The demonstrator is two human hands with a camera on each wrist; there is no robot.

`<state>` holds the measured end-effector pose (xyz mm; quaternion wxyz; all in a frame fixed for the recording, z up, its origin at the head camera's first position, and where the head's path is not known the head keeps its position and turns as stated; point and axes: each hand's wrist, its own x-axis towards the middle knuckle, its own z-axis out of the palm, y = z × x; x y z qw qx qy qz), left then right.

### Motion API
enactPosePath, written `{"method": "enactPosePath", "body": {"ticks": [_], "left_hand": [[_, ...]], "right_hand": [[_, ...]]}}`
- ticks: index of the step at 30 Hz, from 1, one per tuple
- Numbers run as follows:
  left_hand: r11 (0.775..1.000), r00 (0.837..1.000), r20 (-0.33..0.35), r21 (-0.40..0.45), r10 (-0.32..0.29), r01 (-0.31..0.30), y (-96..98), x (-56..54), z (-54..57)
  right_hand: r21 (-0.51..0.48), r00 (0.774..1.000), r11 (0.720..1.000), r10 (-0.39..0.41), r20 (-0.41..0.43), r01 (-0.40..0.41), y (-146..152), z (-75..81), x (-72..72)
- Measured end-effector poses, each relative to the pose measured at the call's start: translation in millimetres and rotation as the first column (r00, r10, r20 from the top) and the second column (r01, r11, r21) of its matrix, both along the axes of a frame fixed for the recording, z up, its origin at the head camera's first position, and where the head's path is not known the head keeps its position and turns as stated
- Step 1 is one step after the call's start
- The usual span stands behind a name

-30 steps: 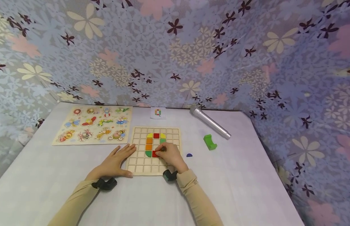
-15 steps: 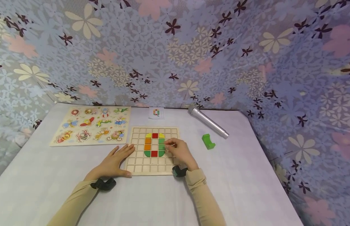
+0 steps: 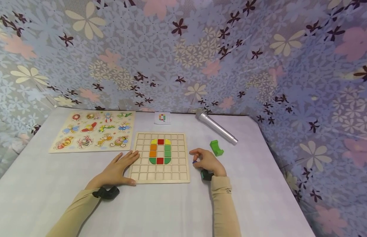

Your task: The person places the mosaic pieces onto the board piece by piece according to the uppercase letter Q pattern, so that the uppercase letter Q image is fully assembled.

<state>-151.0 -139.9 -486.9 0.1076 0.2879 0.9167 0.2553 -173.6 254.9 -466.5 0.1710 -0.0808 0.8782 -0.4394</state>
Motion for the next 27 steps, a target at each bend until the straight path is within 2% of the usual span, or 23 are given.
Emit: {"method": "enactPosePath", "body": {"ticks": [4,7,15,23,27], "left_hand": [[1.0,1.0,-0.012,-0.004,0.0,0.0,-0.2,-0.5,-0.8],[1.0,1.0,-0.013,-0.001,-0.001,0.001,0.2,-0.3,-1.0],[1.0,1.0,-0.01,0.005,-0.008,0.008,1.8,0.3,0.4],[1.0,1.0,-0.01,0.005,-0.002,0.002,1.1,0.5,0.4],[1.0,1.0,-0.005,0.005,-0.001,0.001,0.7,0.8,-0.5]], "right_hand": [[0.058,0.995,0.995,-0.08,-0.064,0.083,-13.2,-5.4,-4.4],[0.044,0.99,0.991,-0.124,-0.072,0.128,-19.2,-8.9,-7.0],[-0.089,0.965,0.961,-0.26,0.009,0.26,-20.2,-11.6,-7.3],[-0.11,0.966,0.96,-0.255,0.041,0.258,-32.1,-3.4,-5.7],[-0.106,0.981,0.976,-0.187,0.049,0.192,-46.5,6.3,0.0]]}}
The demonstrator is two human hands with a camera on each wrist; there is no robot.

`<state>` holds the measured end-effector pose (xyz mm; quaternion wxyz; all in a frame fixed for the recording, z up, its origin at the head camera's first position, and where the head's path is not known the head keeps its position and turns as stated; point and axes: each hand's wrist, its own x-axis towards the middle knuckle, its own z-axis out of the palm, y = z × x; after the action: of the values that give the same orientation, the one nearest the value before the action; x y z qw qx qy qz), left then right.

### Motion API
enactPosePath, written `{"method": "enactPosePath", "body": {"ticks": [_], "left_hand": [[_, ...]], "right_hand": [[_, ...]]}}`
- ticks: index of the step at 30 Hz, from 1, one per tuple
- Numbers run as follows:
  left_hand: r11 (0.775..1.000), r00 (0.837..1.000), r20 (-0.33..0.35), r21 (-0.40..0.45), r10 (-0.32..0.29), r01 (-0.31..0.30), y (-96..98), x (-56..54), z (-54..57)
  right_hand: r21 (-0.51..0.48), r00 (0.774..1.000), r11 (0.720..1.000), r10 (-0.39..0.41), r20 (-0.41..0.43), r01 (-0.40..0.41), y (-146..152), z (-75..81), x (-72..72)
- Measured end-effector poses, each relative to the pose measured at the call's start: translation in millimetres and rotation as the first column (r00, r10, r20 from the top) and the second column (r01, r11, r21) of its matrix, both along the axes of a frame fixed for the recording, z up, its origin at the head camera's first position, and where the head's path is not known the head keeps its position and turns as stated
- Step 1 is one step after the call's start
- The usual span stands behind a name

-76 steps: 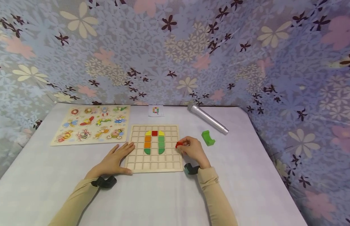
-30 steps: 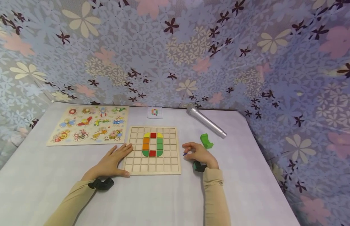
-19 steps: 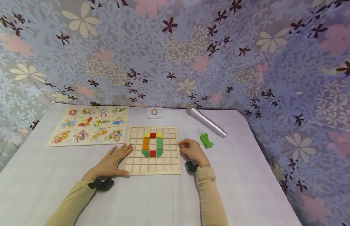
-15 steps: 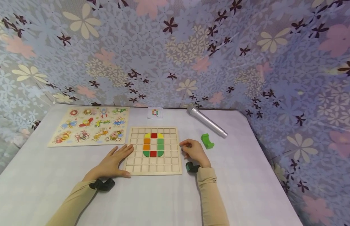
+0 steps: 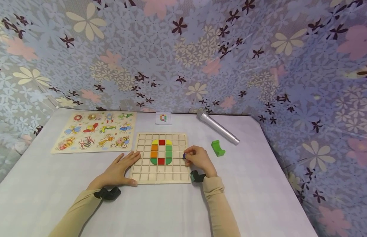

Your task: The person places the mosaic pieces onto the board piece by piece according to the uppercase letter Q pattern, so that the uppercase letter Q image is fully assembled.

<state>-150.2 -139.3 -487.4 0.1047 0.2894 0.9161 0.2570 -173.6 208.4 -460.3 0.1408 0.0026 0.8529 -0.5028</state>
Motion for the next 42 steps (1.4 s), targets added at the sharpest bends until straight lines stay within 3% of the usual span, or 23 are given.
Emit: {"method": "enactPosePath", "body": {"ticks": [5,8,16,21,42], "left_hand": [[1.0,1.0,-0.011,-0.001,-0.002,0.002,0.7,0.5,-0.8],[1.0,1.0,-0.019,-0.001,-0.004,0.004,1.9,0.5,-0.3],[1.0,1.0,-0.013,0.001,-0.003,0.003,0.0,-1.0,-3.4],[1.0,1.0,-0.007,0.003,0.001,-0.001,-0.9,-1.3,-3.3],[1.0,0.999,-0.04,-0.014,-0.003,0.003,1.3,0.2,-0.2]], "right_hand": [[-0.032,0.987,0.989,0.144,0.074,-0.142,-25.1,10.6,9.8],[-0.023,0.978,0.985,0.172,0.121,-0.17,-37.6,10.8,14.5],[0.105,0.99,0.986,0.12,0.08,-0.128,-55.0,6.6,20.9],[0.16,0.99,0.977,0.136,0.031,-0.14,-60.1,3.7,21.0],[0.257,0.991,0.961,0.123,-0.054,-0.106,-68.0,2.3,27.5]]}}
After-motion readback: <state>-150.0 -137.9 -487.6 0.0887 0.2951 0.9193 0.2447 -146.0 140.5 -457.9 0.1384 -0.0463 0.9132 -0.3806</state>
